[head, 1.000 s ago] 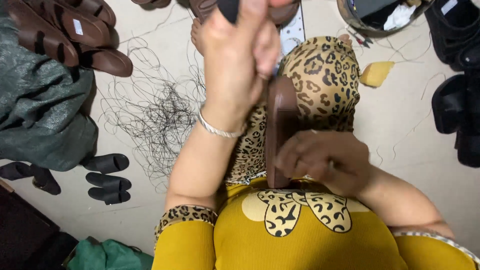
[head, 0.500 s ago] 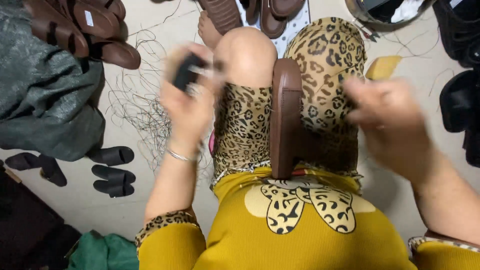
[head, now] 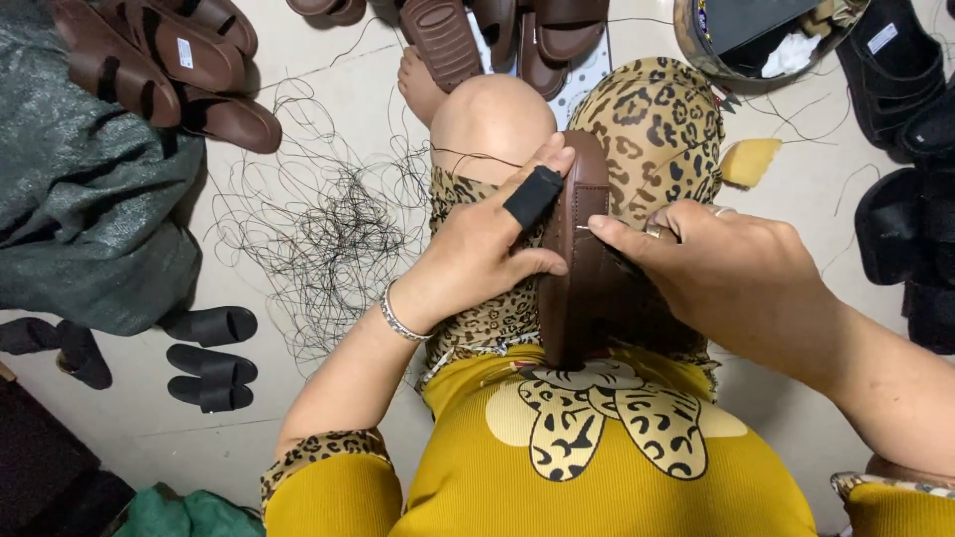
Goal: Hand-sewing a strap onto a brown sandal using a needle and thread.
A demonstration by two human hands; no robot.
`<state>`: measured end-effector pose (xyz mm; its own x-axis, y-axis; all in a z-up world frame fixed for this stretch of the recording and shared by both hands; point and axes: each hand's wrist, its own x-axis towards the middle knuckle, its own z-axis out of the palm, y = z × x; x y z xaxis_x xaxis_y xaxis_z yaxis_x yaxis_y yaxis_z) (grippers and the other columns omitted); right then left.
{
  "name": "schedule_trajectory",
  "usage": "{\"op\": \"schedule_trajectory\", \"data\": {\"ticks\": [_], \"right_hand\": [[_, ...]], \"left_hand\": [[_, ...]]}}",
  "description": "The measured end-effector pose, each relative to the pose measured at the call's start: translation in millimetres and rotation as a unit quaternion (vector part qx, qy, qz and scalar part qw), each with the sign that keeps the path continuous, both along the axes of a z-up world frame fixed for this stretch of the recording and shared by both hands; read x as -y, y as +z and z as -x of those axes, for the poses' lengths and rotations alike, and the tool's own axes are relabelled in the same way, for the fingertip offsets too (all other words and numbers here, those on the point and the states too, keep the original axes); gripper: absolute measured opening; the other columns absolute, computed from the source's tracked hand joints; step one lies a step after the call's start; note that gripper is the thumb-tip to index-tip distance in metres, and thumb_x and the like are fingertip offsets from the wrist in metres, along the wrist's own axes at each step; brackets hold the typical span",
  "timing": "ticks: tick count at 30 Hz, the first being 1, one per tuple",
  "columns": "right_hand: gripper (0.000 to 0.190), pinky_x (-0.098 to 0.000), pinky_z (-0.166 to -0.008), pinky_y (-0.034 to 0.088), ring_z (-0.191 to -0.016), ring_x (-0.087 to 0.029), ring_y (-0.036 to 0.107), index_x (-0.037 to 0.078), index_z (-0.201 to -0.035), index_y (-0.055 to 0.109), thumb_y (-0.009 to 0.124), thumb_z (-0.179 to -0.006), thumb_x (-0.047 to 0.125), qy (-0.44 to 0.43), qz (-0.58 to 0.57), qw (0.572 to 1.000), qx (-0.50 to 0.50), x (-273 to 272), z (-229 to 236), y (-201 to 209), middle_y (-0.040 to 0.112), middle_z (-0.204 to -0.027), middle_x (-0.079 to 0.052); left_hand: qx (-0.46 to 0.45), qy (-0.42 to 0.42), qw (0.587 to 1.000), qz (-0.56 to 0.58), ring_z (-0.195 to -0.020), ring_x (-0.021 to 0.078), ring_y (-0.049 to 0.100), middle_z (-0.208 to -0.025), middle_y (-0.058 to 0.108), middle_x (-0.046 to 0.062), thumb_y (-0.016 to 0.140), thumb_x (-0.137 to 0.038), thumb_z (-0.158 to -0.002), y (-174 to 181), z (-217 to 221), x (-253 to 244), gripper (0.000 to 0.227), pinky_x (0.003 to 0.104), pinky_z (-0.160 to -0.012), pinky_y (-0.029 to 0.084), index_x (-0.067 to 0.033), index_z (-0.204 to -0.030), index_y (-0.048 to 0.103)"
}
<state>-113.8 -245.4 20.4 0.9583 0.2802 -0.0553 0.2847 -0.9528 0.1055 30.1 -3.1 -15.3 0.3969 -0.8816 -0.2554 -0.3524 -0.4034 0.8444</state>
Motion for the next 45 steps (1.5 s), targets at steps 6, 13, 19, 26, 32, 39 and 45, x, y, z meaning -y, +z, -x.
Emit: {"op": "schedule_trajectory", "data": {"ticks": [6, 13, 19, 26, 32, 39, 45], "right_hand": [[0.017, -0.0293, -0.043, 0.044, -0.055, -0.016, 0.063, 0.030, -0.109, 0.064, 0.068, -0.093, 0.024, 0.020, -0.032, 0.998, -0.045, -14.5, -31.2, 14.0, 0.056, -0.073, 0.004], [0.025, -0.0444, -0.039, 0.044, -0.052, -0.029, 0.064, 0.015, -0.096, 0.052, 0.053, -0.109, 0.036, -0.015, -0.102, 0.989, -0.107, -21.5, -40.6, -1.1, 0.058, -0.077, -0.005], [0.031, -0.0370, -0.062, 0.058, -0.082, -0.024, 0.075, 0.009, -0.128, 0.063, 0.060, -0.105, 0.030, -0.028, -0.261, 0.963, -0.064, -10.6, -26.6, -1.4, 0.077, -0.110, -0.008], [0.034, -0.0381, -0.065, 0.060, -0.076, -0.027, 0.075, 0.014, -0.131, 0.065, 0.057, -0.104, 0.033, -0.061, -0.301, 0.951, -0.025, -17.1, -32.0, -8.1, 0.072, -0.087, -0.007], [0.035, -0.0371, -0.061, 0.062, -0.070, -0.026, 0.075, 0.011, -0.131, 0.063, 0.054, -0.104, 0.033, -0.063, -0.336, 0.937, -0.069, -14.0, -32.2, -6.9, 0.071, -0.082, -0.008], [0.034, -0.0398, -0.060, 0.061, -0.070, -0.028, 0.075, 0.013, -0.131, 0.063, 0.057, -0.103, 0.031, -0.066, -0.368, 0.926, -0.057, -14.1, -28.8, -15.1, 0.071, -0.082, -0.008], [0.027, -0.0328, -0.058, 0.060, -0.067, -0.024, 0.074, 0.013, -0.122, 0.069, 0.064, -0.099, 0.026, -0.065, -0.414, 0.908, -0.008, -13.8, -29.4, -22.7, 0.071, -0.080, -0.004]], "left_hand": [[0.201, 0.014, 0.979, 0.010, -0.148, 0.0207, 0.058, -0.170, 0.029, 0.005, 0.078, -0.062, -0.089, -35.4, 20.0, 0.6, 0.101, 0.035, -0.078, 0.065, -0.0129, -0.163, 0.030], [0.256, 0.028, 0.966, 0.025, -0.050, 0.0116, 0.047, -0.168, 0.035, 0.009, 0.056, -0.073, -0.093, -30.3, 21.0, -0.9, 0.096, 0.024, -0.042, 0.045, -0.0088, -0.161, 0.035], [-0.342, 0.309, 0.884, 0.074, -0.063, 0.0031, 0.065, -0.113, 0.080, 0.008, 0.079, 0.004, -0.078, 23.5, -28.9, -63.2, 0.027, 0.011, -0.051, 0.050, -0.0071, -0.103, 0.078], [0.288, 0.384, 0.871, 0.101, -0.125, 0.0379, 0.058, -0.126, 0.061, 0.024, 0.076, -0.003, -0.096, 6.0, -23.8, -70.8, 0.038, 0.048, -0.116, 0.041, 0.0091, -0.129, 0.061], [0.036, 0.223, 0.966, 0.130, -0.098, 0.0341, 0.070, -0.105, 0.072, 0.015, 0.077, -0.017, -0.090, 1.6, 45.9, -8.7, 0.018, 0.041, -0.084, 0.056, -0.0016, -0.099, 0.074], [-0.469, 0.188, 0.772, 0.386, -0.091, 0.0310, 0.070, -0.109, 0.068, 0.029, 0.077, -0.001, -0.085, -3.3, 33.8, -8.0, 0.009, 0.031, -0.068, 0.064, 0.0030, -0.092, 0.073], [-0.069, 0.225, 0.966, 0.108, -0.069, 0.0349, 0.075, -0.083, 0.072, 0.028, 0.065, -0.002, -0.094, 17.7, 12.4, 18.0, 0.019, 0.038, -0.055, 0.058, 0.0128, -0.105, 0.068]]}}
